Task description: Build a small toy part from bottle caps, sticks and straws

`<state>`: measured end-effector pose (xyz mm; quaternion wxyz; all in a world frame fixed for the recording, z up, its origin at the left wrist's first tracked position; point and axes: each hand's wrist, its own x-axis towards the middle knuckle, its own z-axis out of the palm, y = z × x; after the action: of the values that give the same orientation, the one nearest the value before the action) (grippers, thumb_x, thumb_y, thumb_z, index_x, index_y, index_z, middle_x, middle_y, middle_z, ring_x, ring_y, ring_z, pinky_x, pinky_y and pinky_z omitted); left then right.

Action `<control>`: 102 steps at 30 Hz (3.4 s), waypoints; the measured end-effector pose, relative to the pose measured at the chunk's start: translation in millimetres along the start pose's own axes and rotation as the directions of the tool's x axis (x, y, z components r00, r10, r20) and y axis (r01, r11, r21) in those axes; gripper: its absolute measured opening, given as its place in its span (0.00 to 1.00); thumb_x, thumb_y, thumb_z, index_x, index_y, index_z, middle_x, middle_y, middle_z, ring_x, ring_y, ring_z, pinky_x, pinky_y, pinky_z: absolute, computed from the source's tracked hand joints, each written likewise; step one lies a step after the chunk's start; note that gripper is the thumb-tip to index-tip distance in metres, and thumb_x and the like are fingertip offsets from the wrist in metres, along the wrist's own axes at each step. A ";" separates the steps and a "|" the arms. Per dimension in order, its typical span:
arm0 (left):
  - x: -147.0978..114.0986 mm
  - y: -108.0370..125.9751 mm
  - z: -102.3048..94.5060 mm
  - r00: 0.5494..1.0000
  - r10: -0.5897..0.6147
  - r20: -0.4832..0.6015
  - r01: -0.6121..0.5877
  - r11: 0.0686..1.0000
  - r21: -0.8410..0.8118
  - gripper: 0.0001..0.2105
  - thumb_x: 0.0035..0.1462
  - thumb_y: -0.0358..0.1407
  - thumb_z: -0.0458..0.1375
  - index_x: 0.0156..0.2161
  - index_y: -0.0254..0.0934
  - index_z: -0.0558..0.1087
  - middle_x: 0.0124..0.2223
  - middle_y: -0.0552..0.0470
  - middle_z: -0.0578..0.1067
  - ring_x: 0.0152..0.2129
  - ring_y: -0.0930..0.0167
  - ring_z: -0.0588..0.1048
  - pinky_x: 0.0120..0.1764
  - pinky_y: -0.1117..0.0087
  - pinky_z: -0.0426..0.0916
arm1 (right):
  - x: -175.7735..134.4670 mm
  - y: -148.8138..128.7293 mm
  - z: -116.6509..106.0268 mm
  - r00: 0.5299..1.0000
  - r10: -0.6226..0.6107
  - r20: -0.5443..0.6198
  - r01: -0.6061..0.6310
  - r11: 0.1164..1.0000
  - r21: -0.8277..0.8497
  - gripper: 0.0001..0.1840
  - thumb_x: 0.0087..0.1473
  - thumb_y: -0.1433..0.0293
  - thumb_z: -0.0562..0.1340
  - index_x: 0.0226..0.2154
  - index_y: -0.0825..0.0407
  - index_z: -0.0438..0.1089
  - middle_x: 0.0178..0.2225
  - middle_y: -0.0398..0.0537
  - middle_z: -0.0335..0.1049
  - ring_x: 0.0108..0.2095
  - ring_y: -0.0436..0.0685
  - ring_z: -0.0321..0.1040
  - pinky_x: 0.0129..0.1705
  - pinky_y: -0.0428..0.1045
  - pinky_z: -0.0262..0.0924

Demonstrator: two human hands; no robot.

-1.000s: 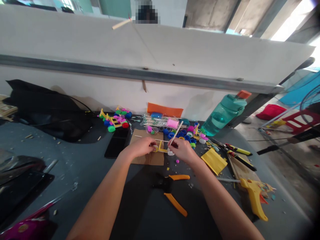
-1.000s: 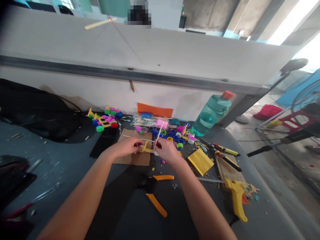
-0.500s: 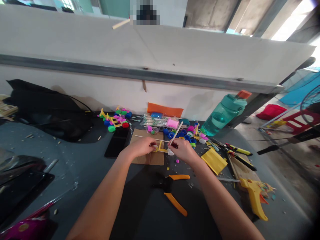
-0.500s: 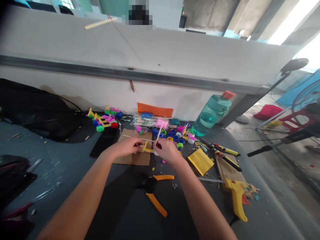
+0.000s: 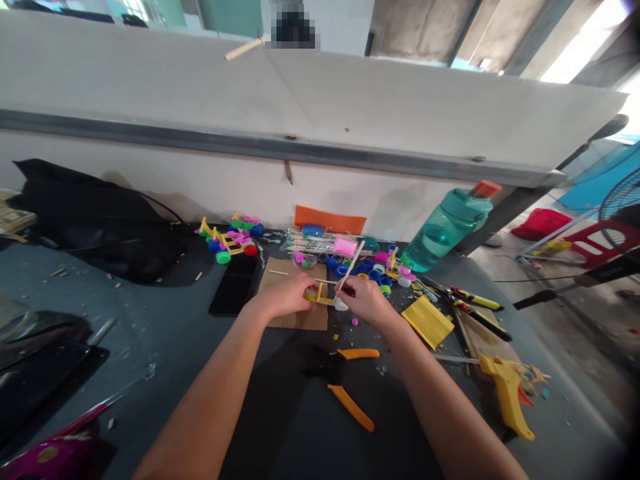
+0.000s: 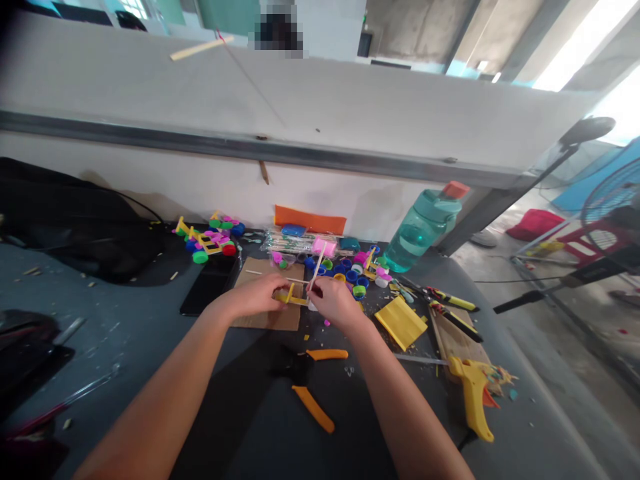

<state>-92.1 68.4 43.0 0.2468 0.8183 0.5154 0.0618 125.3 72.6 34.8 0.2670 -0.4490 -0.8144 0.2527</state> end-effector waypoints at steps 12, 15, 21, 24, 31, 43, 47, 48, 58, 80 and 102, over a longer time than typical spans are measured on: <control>11.4 5.6 14.1 0.993 0.012 -0.120 -0.023 0.996 -0.092 0.06 0.50 0.35 0.58 0.36 0.39 0.74 0.37 0.50 0.77 0.35 0.64 0.74 0.35 0.70 0.64 | 0.2 4.1 1.7 0.999 0.035 -0.037 -0.034 0.999 0.013 0.06 0.50 0.73 0.59 0.30 0.51 0.72 0.28 0.43 0.73 0.28 0.51 0.68 0.30 0.43 0.57; 11.4 5.4 14.5 0.993 -0.024 -0.114 0.007 0.989 -0.149 0.06 0.51 0.34 0.57 0.35 0.39 0.74 0.36 0.51 0.78 0.33 0.65 0.75 0.34 0.71 0.64 | 0.4 5.7 2.9 0.997 0.062 -0.054 -0.061 0.998 0.020 0.06 0.50 0.73 0.59 0.31 0.51 0.72 0.27 0.43 0.73 0.27 0.50 0.68 0.30 0.43 0.57; 12.5 3.9 16.7 0.994 -0.044 -0.101 0.021 0.976 -0.215 0.05 0.51 0.34 0.57 0.34 0.39 0.74 0.34 0.52 0.78 0.32 0.66 0.75 0.33 0.72 0.63 | 1.0 7.1 4.4 0.995 0.085 -0.053 -0.085 0.996 0.012 0.06 0.52 0.70 0.59 0.30 0.51 0.71 0.26 0.43 0.73 0.26 0.50 0.67 0.30 0.44 0.57; 12.7 3.5 17.7 0.993 -0.059 -0.105 0.035 0.975 -0.219 0.05 0.51 0.35 0.57 0.33 0.39 0.74 0.34 0.52 0.78 0.32 0.66 0.75 0.32 0.72 0.63 | 1.8 7.9 4.9 0.994 0.090 -0.054 -0.089 0.996 0.016 0.05 0.51 0.71 0.59 0.30 0.52 0.71 0.26 0.43 0.73 0.26 0.50 0.67 0.30 0.43 0.56; 12.8 4.8 19.0 0.991 -0.074 -0.113 0.047 0.974 -0.221 0.07 0.53 0.36 0.55 0.35 0.39 0.73 0.36 0.50 0.78 0.34 0.65 0.75 0.34 0.72 0.63 | 2.5 8.4 8.5 0.993 0.082 -0.083 -0.082 0.997 0.002 0.06 0.53 0.69 0.58 0.29 0.51 0.70 0.25 0.43 0.71 0.26 0.51 0.66 0.29 0.43 0.55; 12.8 8.5 20.0 0.985 -0.106 -0.138 0.088 0.988 -0.129 0.08 0.55 0.38 0.54 0.36 0.39 0.72 0.37 0.49 0.77 0.34 0.64 0.75 0.32 0.71 0.63 | 2.1 10.8 15.2 0.991 0.080 -0.108 -0.078 0.997 0.018 0.06 0.53 0.69 0.57 0.28 0.51 0.69 0.25 0.43 0.70 0.28 0.51 0.66 0.30 0.44 0.54; 13.0 8.8 19.7 0.985 -0.106 -0.138 0.091 0.990 -0.109 0.08 0.55 0.38 0.54 0.36 0.39 0.72 0.37 0.48 0.77 0.34 0.64 0.75 0.33 0.71 0.64 | 2.1 11.3 15.2 0.990 0.079 -0.113 -0.077 0.997 0.022 0.06 0.53 0.69 0.57 0.29 0.51 0.69 0.25 0.43 0.70 0.27 0.51 0.65 0.30 0.44 0.55; 13.0 8.7 19.7 0.985 -0.104 -0.140 0.089 0.990 -0.109 0.08 0.55 0.39 0.54 0.36 0.39 0.72 0.38 0.48 0.77 0.35 0.64 0.75 0.33 0.71 0.64 | 2.1 11.2 15.0 0.991 0.079 -0.112 -0.077 0.997 0.020 0.06 0.53 0.69 0.57 0.29 0.51 0.69 0.25 0.43 0.70 0.27 0.51 0.65 0.30 0.44 0.55; 13.1 6.1 22.3 0.983 -0.101 -0.150 0.083 0.989 -0.122 0.09 0.55 0.40 0.53 0.37 0.39 0.73 0.38 0.48 0.78 0.34 0.64 0.75 0.31 0.71 0.62 | 2.8 12.0 15.9 0.979 0.183 -0.085 -0.168 0.973 0.157 0.07 0.52 0.67 0.57 0.28 0.52 0.69 0.22 0.42 0.69 0.20 0.49 0.64 0.24 0.43 0.56; 12.0 9.9 18.0 0.984 -0.099 -0.145 0.088 0.993 -0.081 0.08 0.55 0.39 0.54 0.34 0.39 0.72 0.36 0.48 0.77 0.34 0.63 0.75 0.31 0.71 0.63 | 2.1 11.8 14.7 0.990 0.074 -0.121 -0.074 0.997 0.004 0.05 0.44 0.74 0.57 0.26 0.52 0.69 0.22 0.42 0.68 0.24 0.50 0.64 0.27 0.43 0.57; 12.3 7.6 19.1 0.987 -0.062 -0.146 0.051 0.995 -0.080 0.08 0.56 0.40 0.53 0.35 0.38 0.71 0.36 0.47 0.77 0.33 0.64 0.75 0.29 0.71 0.61 | 1.4 14.0 17.8 0.990 0.055 -0.128 -0.058 0.998 -0.016 0.04 0.44 0.74 0.57 0.26 0.52 0.67 0.22 0.42 0.67 0.24 0.50 0.63 0.28 0.43 0.56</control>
<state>-73.5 70.0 28.0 0.2406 0.7865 0.5526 0.1349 121.3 77.3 13.0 0.3067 -0.4897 -0.7851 0.2231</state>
